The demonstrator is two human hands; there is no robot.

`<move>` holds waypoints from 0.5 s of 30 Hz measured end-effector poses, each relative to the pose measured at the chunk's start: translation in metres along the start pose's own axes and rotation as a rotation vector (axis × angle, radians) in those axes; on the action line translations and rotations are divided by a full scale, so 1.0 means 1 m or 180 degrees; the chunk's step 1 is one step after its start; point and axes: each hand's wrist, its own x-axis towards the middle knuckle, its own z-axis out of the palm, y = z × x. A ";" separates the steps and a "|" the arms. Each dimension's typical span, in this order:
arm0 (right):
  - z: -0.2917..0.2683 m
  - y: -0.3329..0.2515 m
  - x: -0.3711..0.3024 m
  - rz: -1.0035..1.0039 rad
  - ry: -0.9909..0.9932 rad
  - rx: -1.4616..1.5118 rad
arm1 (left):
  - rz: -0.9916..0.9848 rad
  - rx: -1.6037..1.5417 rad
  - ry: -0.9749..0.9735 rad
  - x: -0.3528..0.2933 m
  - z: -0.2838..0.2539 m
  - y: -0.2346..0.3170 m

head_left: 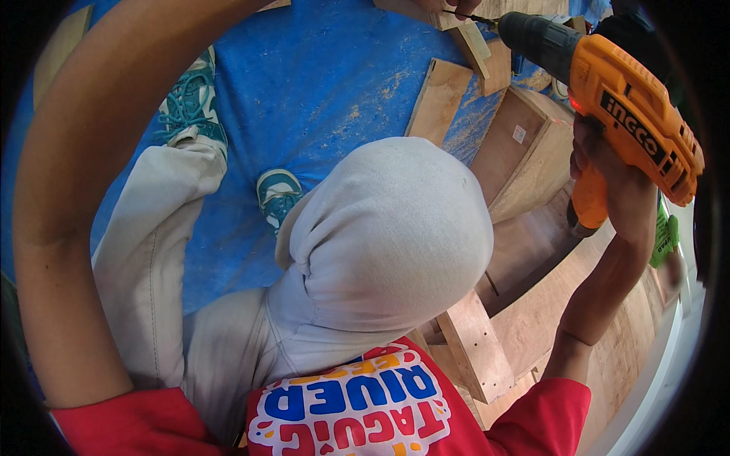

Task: The person sits on a blue floor covering and uses a cordless drill to fasten screws into small wooden boards. They repeatedly pick up pieces, align them, and drive screws to join them into a larger structure.

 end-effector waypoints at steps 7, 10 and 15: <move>0.000 0.002 0.002 -0.0063 -0.0049 0.0067 | -0.0060 -0.0101 0.0043 -0.001 0.000 0.001; 0.000 0.002 0.001 -0.0054 0.0032 0.0090 | -0.0101 0.0091 -0.0063 0.000 -0.001 0.002; 0.000 0.002 0.002 -0.0034 -0.0007 -0.0088 | -0.0100 0.0080 -0.0092 0.000 -0.001 0.003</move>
